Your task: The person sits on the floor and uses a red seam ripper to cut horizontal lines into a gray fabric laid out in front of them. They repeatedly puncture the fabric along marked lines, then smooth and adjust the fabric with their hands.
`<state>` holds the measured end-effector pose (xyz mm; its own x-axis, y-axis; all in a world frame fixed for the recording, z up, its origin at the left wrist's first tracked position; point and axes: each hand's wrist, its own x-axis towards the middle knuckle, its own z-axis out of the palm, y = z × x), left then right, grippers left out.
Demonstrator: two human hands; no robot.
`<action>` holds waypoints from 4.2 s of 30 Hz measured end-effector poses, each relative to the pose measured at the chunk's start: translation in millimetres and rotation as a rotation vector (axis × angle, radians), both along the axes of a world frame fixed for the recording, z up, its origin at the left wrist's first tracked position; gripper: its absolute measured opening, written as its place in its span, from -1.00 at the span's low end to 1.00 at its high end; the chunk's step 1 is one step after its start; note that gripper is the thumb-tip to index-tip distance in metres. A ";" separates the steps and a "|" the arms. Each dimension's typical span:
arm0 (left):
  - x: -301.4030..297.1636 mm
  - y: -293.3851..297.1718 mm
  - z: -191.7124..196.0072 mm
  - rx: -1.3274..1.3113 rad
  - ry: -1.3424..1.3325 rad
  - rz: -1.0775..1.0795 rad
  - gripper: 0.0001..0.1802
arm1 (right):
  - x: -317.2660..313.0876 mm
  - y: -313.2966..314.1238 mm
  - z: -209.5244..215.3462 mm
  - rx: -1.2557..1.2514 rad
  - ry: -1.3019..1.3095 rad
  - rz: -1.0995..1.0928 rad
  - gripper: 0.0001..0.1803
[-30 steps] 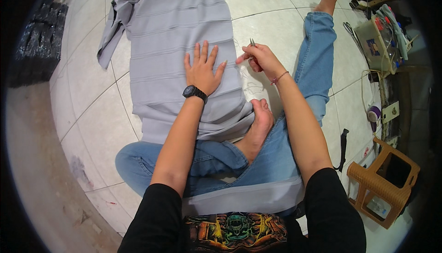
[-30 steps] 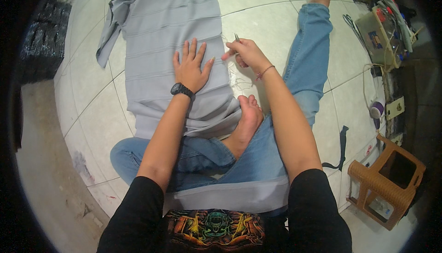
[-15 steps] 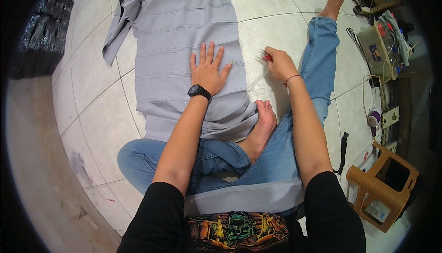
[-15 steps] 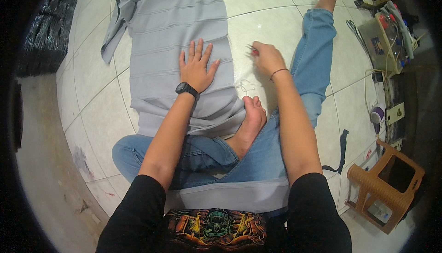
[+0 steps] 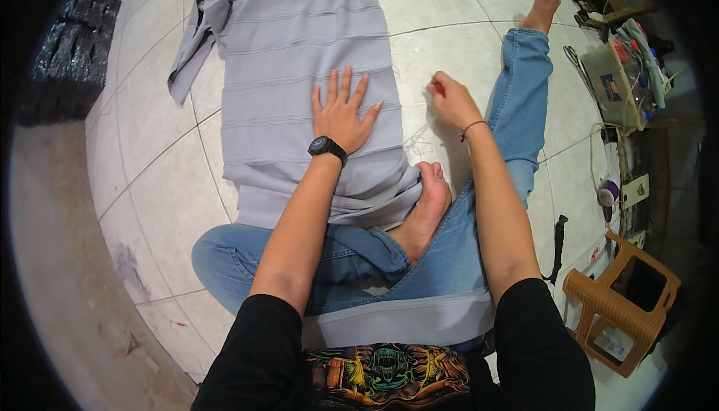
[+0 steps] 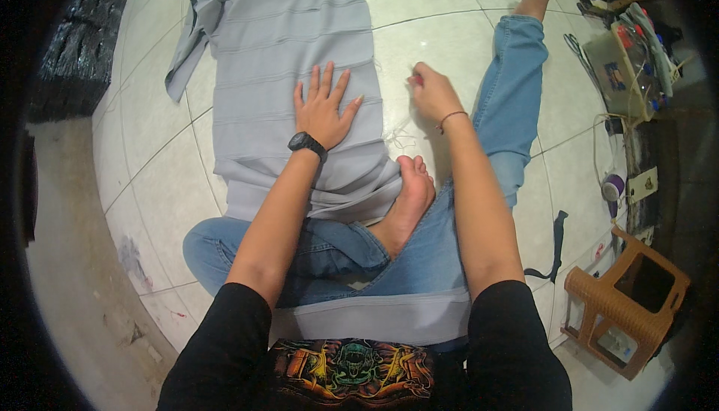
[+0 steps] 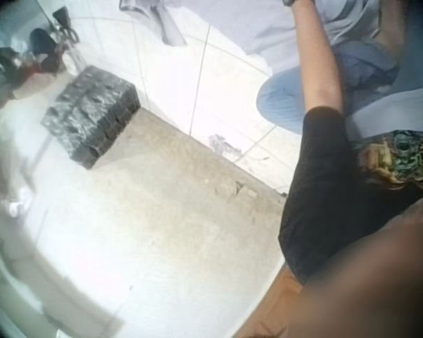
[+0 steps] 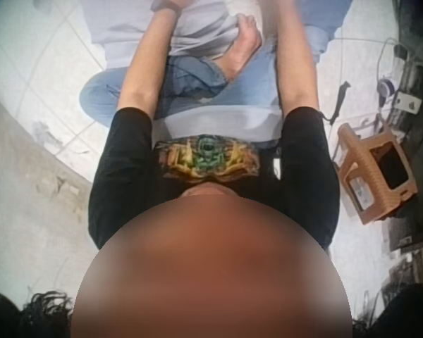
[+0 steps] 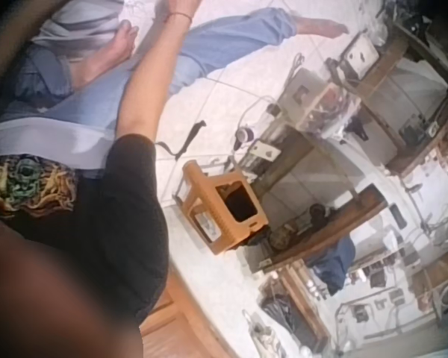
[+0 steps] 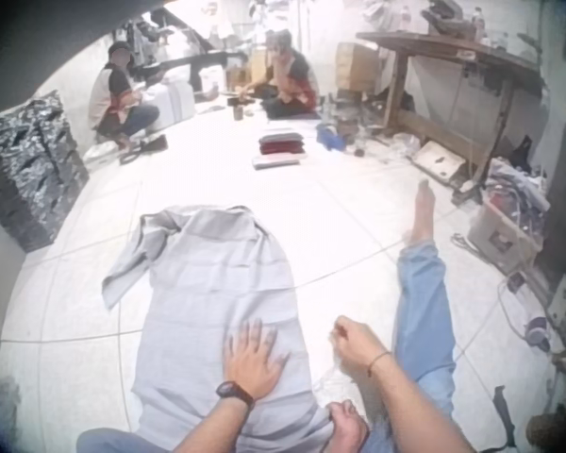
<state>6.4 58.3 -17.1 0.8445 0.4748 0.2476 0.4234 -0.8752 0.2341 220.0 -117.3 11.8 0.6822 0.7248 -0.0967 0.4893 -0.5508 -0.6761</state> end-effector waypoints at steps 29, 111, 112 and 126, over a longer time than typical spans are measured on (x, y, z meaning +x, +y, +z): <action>-8.7 -15.4 4.0 -0.024 0.018 -0.054 -0.14 | -18.6 49.9 -28.0 0.302 0.136 -0.193 -0.82; -157.0 237.1 35.5 -1.265 -0.565 0.552 -0.75 | -198.1 334.0 17.3 0.100 0.489 0.425 -0.53; -157.1 237.3 35.2 -1.263 -0.569 0.543 -0.75 | -198.0 333.6 16.4 0.104 0.493 0.427 -0.54; -158.1 236.9 41.6 -1.299 -0.600 0.526 -0.70 | -199.8 330.9 19.0 0.159 0.500 0.407 -0.53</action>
